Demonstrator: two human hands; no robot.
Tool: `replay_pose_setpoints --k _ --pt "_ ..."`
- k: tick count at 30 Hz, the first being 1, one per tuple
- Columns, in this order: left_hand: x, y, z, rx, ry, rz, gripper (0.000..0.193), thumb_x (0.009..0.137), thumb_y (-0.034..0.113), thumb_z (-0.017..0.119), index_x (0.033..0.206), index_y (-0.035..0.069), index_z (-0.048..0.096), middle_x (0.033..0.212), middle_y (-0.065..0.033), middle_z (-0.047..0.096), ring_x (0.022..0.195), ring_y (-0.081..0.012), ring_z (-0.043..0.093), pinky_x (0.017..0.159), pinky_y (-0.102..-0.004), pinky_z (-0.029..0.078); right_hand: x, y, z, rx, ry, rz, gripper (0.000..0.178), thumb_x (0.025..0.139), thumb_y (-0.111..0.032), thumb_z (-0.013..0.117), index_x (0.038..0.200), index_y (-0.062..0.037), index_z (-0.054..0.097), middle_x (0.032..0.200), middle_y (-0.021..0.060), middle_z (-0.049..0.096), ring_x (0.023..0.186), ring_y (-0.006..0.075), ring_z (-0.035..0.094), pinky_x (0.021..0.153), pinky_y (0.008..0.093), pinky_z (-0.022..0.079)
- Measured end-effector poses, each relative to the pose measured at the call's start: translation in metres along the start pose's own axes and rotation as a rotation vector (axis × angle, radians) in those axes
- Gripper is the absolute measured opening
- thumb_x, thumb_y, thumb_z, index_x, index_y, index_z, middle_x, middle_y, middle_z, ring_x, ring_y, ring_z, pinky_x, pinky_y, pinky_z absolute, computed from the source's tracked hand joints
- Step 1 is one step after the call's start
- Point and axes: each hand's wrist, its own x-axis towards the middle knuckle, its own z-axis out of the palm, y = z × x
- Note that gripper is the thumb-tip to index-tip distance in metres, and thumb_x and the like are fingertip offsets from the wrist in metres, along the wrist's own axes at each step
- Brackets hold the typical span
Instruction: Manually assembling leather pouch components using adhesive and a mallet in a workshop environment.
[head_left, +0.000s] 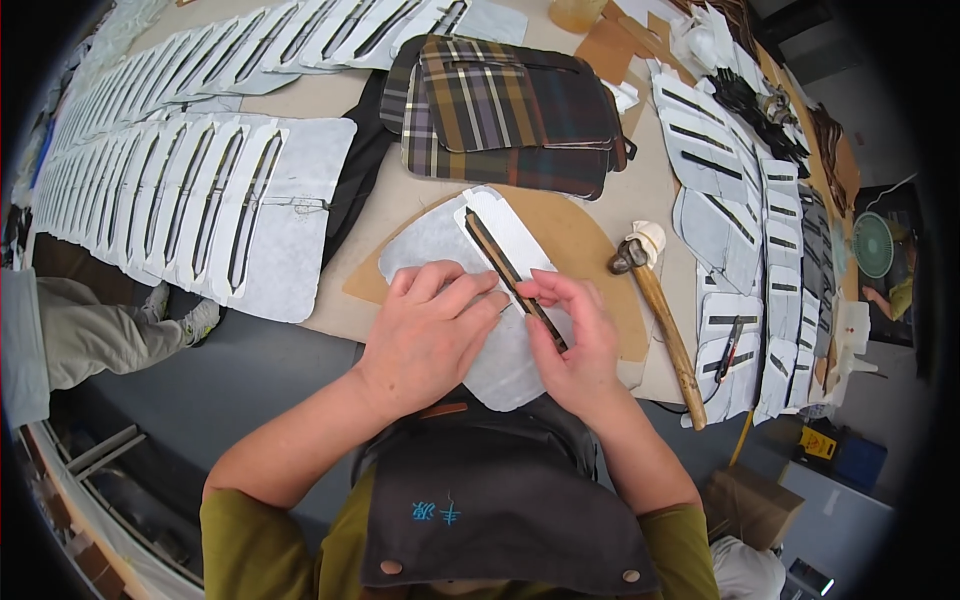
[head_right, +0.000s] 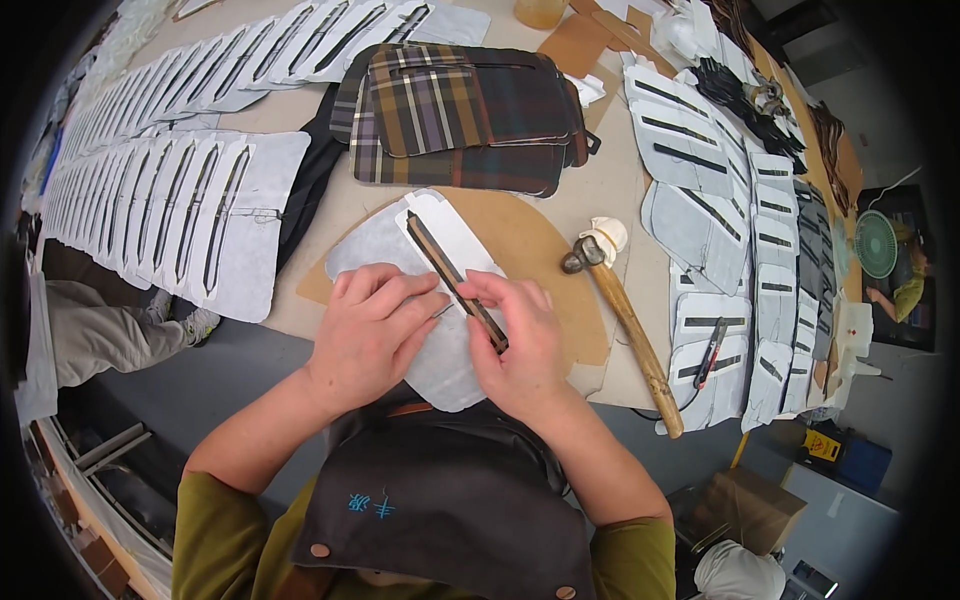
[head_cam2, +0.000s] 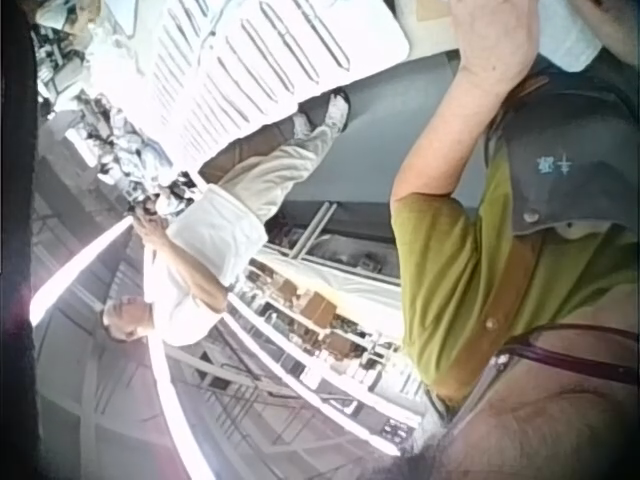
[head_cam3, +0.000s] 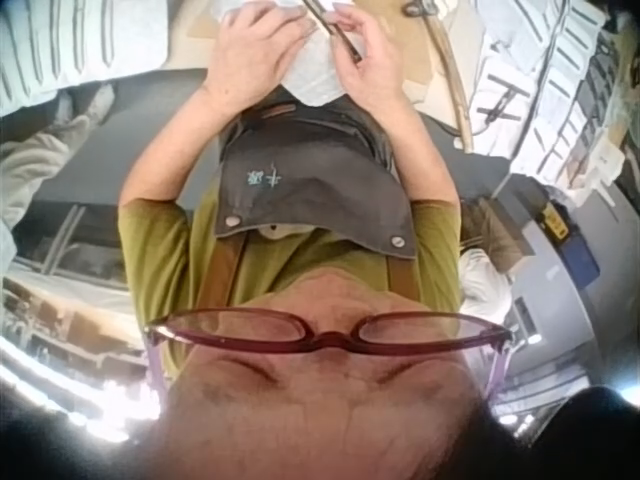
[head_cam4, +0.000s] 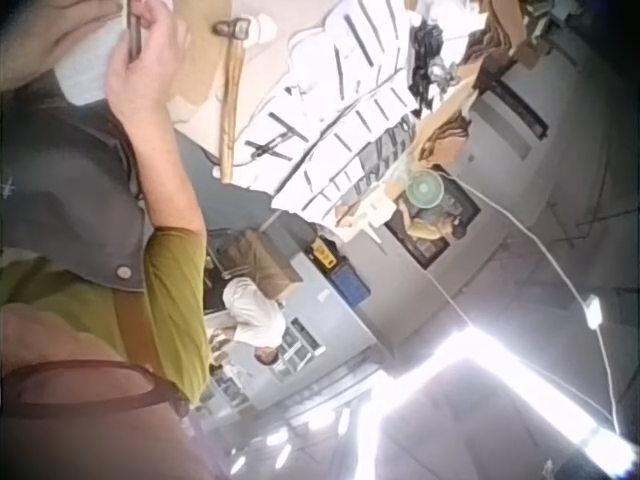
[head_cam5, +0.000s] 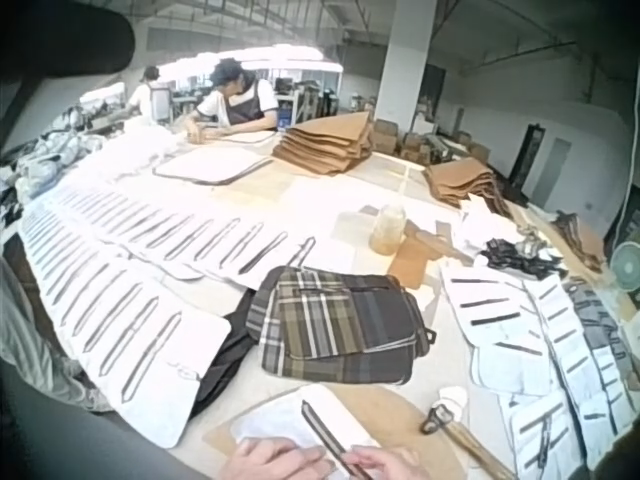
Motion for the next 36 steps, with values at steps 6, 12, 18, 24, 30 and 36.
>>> replay_pose_setpoints --k 6,12,18,24,30,36 --pt "0.0 0.002 -0.001 0.0 0.007 -0.004 0.033 0.08 0.012 0.074 0.113 0.013 0.07 0.122 0.0005 0.065 0.105 -0.0246 0.057 0.087 -0.0412 0.043 0.005 -0.006 -0.002 -0.088 -0.047 -0.103 0.043 0.079 0.009 0.066 0.12 -0.0031 0.063 0.105 0.0067 0.073 0.097 0.0279 0.065 0.09 0.0397 0.046" --pt "0.002 0.001 -0.001 -0.014 0.006 0.002 0.028 0.08 0.011 0.075 0.108 0.012 0.072 0.122 0.0 0.066 0.104 -0.0247 0.057 0.087 -0.0407 0.043 0.009 -0.002 -0.002 -0.108 -0.099 -0.149 0.041 0.079 0.011 0.065 0.117 -0.0037 0.064 0.102 0.006 0.072 0.095 0.0281 0.066 0.09 0.0399 0.047" --pt "0.001 0.0 0.001 -0.086 0.033 -0.032 0.026 0.082 0.011 0.076 0.108 0.012 0.072 0.119 0.0 0.068 0.102 -0.0251 0.057 0.087 -0.0405 0.043 -0.003 0.01 0.004 0.161 0.069 0.063 0.043 0.08 0.011 0.065 0.12 -0.0034 0.063 0.102 0.0059 0.072 0.094 0.0258 0.065 0.086 0.0378 0.05" --pt "0.001 -0.001 -0.001 -0.091 0.018 -0.027 0.026 0.082 0.011 0.075 0.108 0.012 0.072 0.119 0.0005 0.068 0.102 -0.0248 0.057 0.086 -0.0406 0.043 0.002 0.004 0.002 -0.006 0.022 -0.015 0.044 0.08 0.011 0.066 0.121 -0.0038 0.062 0.104 0.007 0.074 0.093 0.0265 0.064 0.084 0.0378 0.05" --pt "0.001 0.002 -0.001 -0.054 0.009 -0.026 0.026 0.081 0.01 0.075 0.107 0.011 0.072 0.119 -0.0003 0.067 0.104 -0.0249 0.057 0.086 -0.0405 0.043 0.007 0.001 0.0 -0.061 -0.023 -0.078 0.04 0.079 0.011 0.063 0.115 -0.0043 0.065 0.1 0.0071 0.072 0.092 0.0284 0.064 0.083 0.039 0.048" --pt "0.003 0.006 -0.003 0.064 -0.031 -0.011 0.022 0.083 0.009 0.068 0.104 0.009 0.073 0.116 -0.0008 0.065 0.109 -0.0219 0.058 0.091 -0.0379 0.044 0.011 -0.005 -0.003 -0.182 -0.094 -0.229 0.037 0.079 0.013 0.061 0.112 -0.0041 0.067 0.095 0.0082 0.07 0.093 0.0285 0.065 0.084 0.0396 0.048"
